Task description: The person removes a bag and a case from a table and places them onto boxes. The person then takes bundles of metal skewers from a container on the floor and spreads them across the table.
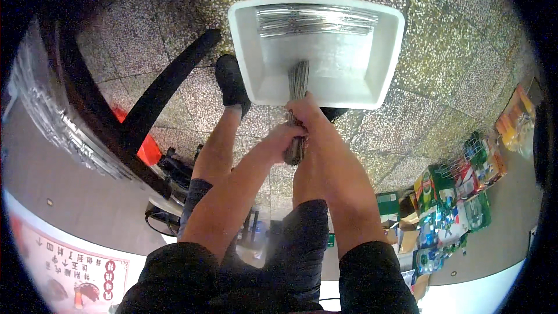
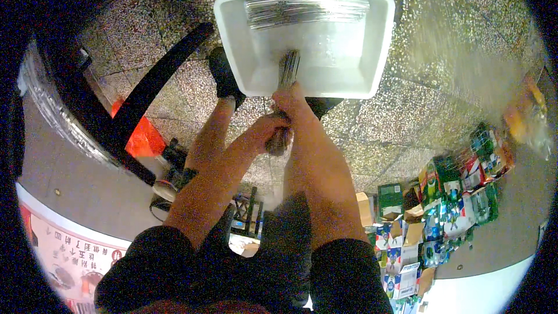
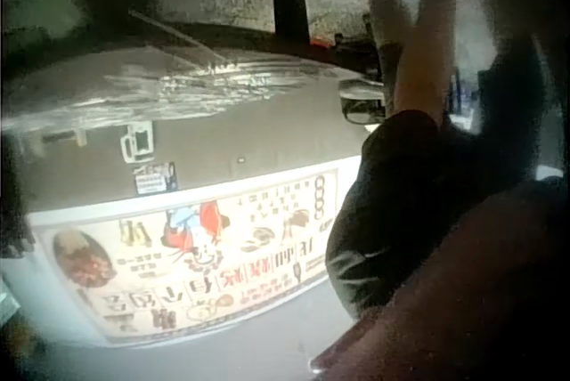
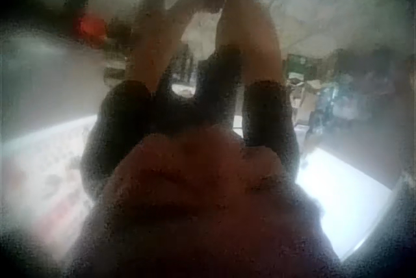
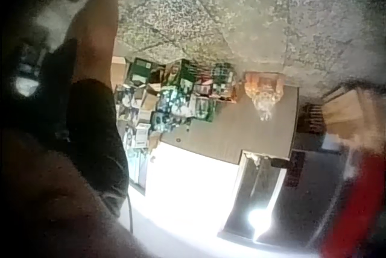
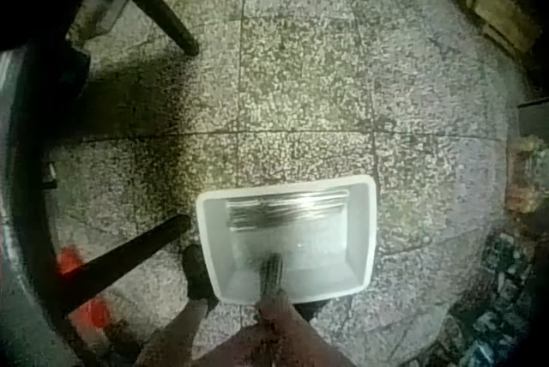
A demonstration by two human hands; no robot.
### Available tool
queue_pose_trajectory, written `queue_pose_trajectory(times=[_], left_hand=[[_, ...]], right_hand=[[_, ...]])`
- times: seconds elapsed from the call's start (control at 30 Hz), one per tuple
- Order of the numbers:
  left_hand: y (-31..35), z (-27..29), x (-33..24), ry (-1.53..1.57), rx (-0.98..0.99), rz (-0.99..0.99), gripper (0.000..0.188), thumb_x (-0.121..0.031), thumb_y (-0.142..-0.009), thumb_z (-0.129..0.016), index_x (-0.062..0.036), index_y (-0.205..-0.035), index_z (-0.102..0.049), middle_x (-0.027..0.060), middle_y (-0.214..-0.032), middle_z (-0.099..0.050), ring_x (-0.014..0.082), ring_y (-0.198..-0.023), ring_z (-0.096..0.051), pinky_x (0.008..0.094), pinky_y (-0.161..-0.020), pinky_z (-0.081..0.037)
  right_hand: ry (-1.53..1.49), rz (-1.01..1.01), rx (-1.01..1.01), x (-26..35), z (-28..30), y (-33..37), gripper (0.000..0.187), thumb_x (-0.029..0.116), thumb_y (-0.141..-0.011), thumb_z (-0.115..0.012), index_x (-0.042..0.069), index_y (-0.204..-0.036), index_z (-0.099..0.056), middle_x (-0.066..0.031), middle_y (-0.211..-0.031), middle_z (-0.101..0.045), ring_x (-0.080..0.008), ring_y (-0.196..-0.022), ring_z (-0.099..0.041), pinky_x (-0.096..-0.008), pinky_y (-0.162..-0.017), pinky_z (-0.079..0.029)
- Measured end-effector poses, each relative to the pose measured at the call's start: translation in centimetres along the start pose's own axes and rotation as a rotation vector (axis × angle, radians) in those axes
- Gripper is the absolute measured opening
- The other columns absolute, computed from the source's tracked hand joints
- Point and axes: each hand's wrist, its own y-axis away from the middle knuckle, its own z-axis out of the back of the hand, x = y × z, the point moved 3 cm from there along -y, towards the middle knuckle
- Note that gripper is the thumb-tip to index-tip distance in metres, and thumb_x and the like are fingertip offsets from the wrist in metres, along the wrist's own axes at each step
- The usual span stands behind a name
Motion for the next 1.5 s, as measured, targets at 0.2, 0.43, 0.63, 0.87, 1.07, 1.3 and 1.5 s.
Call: queue_pose_trajectory(times=[0.2, 0.43, 0.63, 0.87, 1.07, 1.3, 1.5], left_hand=[[7.5, -7.8, 4.8, -0.628, 0.043, -0.662, 0.05, -0.021, -0.074, -0.068, -0.0021, -0.116, -0.05, 0.0083, -0.096, -0.06, 0.0234, -0.089, -0.06, 0.0376, -0.072, -0.048], [28.1, -38.4, 6.9, -0.843, 0.47, -1.096, 0.078, -0.011, -0.08, -0.066, 0.002, -0.138, -0.016, 0.0198, -0.113, -0.058, 0.0259, -0.099, -0.061, 0.0361, -0.084, -0.05], [47.9, -59.1, 10.8, -1.074, 0.827, -1.681, 0.057, -0.013, -0.061, -0.071, 0.0026, -0.112, -0.048, 0.0221, -0.09, -0.064, 0.0378, -0.085, -0.062, 0.0417, -0.077, -0.051], [28.3, -49.0, 22.2, -0.168, 0.492, -0.333, 0.027, -0.005, -0.084, -0.051, -0.0017, -0.11, -0.056, 0.014, -0.107, -0.062, 0.0217, -0.099, -0.061, 0.0359, -0.081, -0.051], [20.7, -37.2, 34.1, -0.339, 0.169, -0.028, 0.04, -0.005, -0.083, -0.056, -0.002, -0.122, -0.044, 0.0148, -0.111, -0.058, 0.0211, -0.098, -0.059, 0.034, -0.077, -0.051], [26.7, -47.5, 26.2, -0.66, 0.362, -0.528, 0.062, -0.004, -0.081, -0.061, -0.0022, -0.134, -0.03, 0.0158, -0.116, -0.053, 0.0203, -0.098, -0.058, 0.0317, -0.074, -0.052], [49.6, -64.9, 19.9, -0.648, 0.86, -1.577, 0.066, -0.003, -0.072, -0.065, 0.0024, -0.131, -0.035, 0.0204, -0.117, -0.056, 0.0278, -0.112, -0.054, 0.0364, -0.097, -0.043]], right_hand=[[-0.973, 0.131, -0.315, 6.0, 5.9, 18.3, 0.064, -0.002, -0.071, -0.066, 0.001, -0.128, -0.038, -0.0099, -0.099, -0.058, -0.0191, -0.086, -0.056, -0.0311, -0.074, -0.049], [-0.31, 0.19, -1.005, 19.9, 26.0, 54.5, 0.059, 0.019, -0.074, -0.067, -0.002, -0.121, -0.039, -0.0118, -0.093, -0.057, -0.0174, -0.083, -0.054, -0.0339, -0.075, -0.046], [-0.219, 0.984, -1.36, 24.1, 35.4, 81.6, 0.022, 0.015, -0.086, -0.058, -0.006, -0.082, -0.06, -0.0136, -0.077, -0.062, -0.0177, -0.067, -0.059, -0.0348, -0.064, -0.052], [0.153, -0.046, -0.792, -5.3, 27.4, 57.4, 0.023, 0.016, -0.082, -0.055, -0.003, -0.095, -0.055, -0.016, -0.082, -0.06, -0.0225, -0.07, -0.056, -0.0379, -0.064, -0.049], [-0.501, -0.338, -0.293, -21.4, 13.1, 56.1, 0.044, 0.012, -0.074, -0.06, -0.003, -0.114, -0.049, -0.0176, -0.093, -0.061, -0.0269, -0.078, -0.059, -0.0394, -0.068, -0.049], [-0.38, 0.246, -0.764, 2.0, 28.7, 64.6, 0.043, 0.008, -0.075, -0.057, -0.003, -0.115, -0.043, -0.0126, -0.088, -0.058, -0.018, -0.069, -0.055, -0.0335, -0.059, -0.047], [0.04, 0.851, -1.298, 22.2, 37.1, 89.4, 0.038, 0.021, -0.081, -0.063, 0.0, -0.108, -0.046, -0.0054, -0.083, -0.055, -0.0126, -0.071, -0.051, -0.0291, -0.064, -0.045]])
